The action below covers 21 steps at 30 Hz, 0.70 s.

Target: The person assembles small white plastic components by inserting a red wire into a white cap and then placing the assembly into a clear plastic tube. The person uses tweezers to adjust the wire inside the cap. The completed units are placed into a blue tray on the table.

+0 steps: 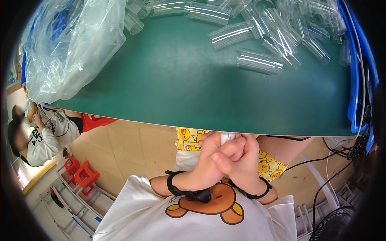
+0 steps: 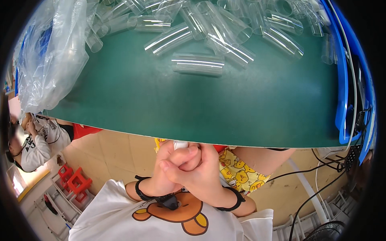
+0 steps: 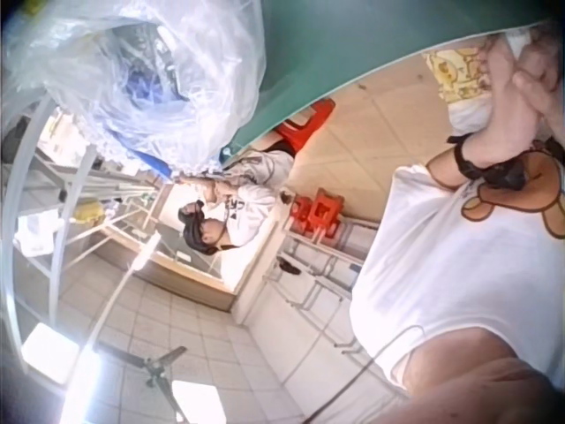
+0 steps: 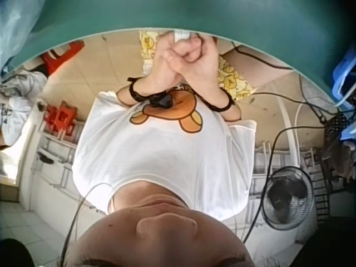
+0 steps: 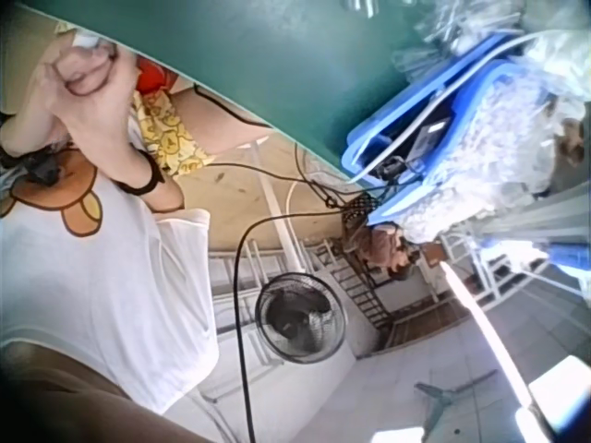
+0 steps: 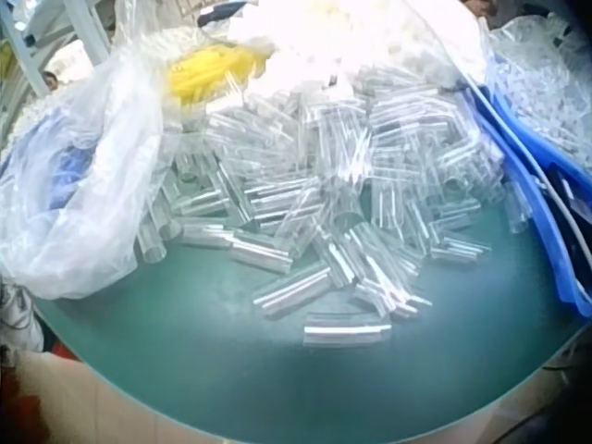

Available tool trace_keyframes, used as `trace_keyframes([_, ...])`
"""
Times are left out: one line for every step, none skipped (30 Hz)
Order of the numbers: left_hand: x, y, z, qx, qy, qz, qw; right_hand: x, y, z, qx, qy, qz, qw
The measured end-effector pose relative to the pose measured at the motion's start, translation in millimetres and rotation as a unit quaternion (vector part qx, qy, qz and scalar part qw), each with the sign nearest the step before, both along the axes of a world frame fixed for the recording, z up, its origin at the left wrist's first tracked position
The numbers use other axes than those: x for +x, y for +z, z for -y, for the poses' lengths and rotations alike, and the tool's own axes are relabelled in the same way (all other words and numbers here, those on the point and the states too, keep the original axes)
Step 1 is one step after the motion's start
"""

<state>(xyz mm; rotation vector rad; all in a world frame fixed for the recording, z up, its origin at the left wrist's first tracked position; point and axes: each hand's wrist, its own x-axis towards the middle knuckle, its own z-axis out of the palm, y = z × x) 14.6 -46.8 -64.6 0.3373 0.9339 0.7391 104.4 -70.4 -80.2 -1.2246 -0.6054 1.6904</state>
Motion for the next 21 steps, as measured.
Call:
trace_keyframes([1,0,1,-0.005,0.011,0.004,1.000,4,0,-1,-0.014,0.012,-0.005,1.000])
trace_keyframes([2,1,3,-0.011,0.022,0.007,1.000,7,2,-2,-0.005,0.031,0.005,0.999])
trace_keyframes([4,0,4,-0.015,0.034,0.011,0.999,10,4,-4,0.004,0.051,0.015,0.999])
trace_keyframes([8,3,3,-0.016,0.044,-0.021,0.999,12,5,-5,0.014,0.071,0.025,0.997])
trace_keyframes([12,9,1,-0.016,0.054,-0.053,0.997,12,5,-6,0.011,0.074,0.024,0.997])
trace_keyframes([13,10,0,-0.018,0.057,-0.056,0.997,12,6,-6,0.008,0.074,0.023,0.997])
trace_keyframes([13,11,0,-0.020,0.061,-0.058,0.996,13,6,-6,0.004,0.075,0.023,0.997])
trace_keyframes([11,8,2,-0.023,0.060,-0.030,0.997,14,6,-6,-0.010,0.076,0.016,0.997])
trace_keyframes([9,6,4,-0.026,0.059,-0.003,0.998,14,5,-6,-0.024,0.077,0.010,0.997])
trace_keyframes([10,4,6,-0.025,0.069,0.002,0.997,14,5,-6,-0.038,0.079,0.004,0.996])
trace_keyframes([12,1,9,-0.024,0.079,0.008,0.997,14,6,-6,-0.041,0.071,-0.008,0.997])
trace_keyframes([13,-1,11,-0.022,0.089,0.014,0.996,13,8,-7,-0.044,0.063,-0.019,0.997])
trace_keyframes([12,-2,11,-0.009,0.069,-0.002,0.998,12,9,-8,-0.047,0.055,-0.030,0.997])
trace_keyframes([10,-4,11,0.004,0.048,-0.018,0.999,11,10,-8,-0.053,0.049,-0.042,0.997])
trace_keyframes([7,-4,10,0.018,0.027,-0.034,0.999,9,11,-8,-0.059,0.041,-0.053,0.996])
trace_keyframes([5,-1,7,0.000,0.016,-0.040,0.999,8,11,-8,-0.065,0.033,-0.065,0.995])
trace_keyframes([3,6,3,-0.018,0.006,-0.046,0.999,6,12,-7,-0.068,0.024,-0.068,0.995])
trace_keyframes([1,11,-1,-0.037,-0.003,-0.052,0.998,4,12,-5,-0.072,0.017,-0.071,0.995])
trace_keyframes([0,14,-3,-0.043,-0.002,-0.049,0.998,1,12,-4,-0.076,0.009,-0.073,0.994])
trace_keyframes([-1,16,-5,-0.049,-0.001,-0.045,0.998,-1,13,-4,-0.076,0.002,-0.071,0.995])
trace_keyframes([-1,17,-6,-0.055,0.000,-0.042,0.998,-4,15,-4,-0.076,-0.006,-0.070,0.995])
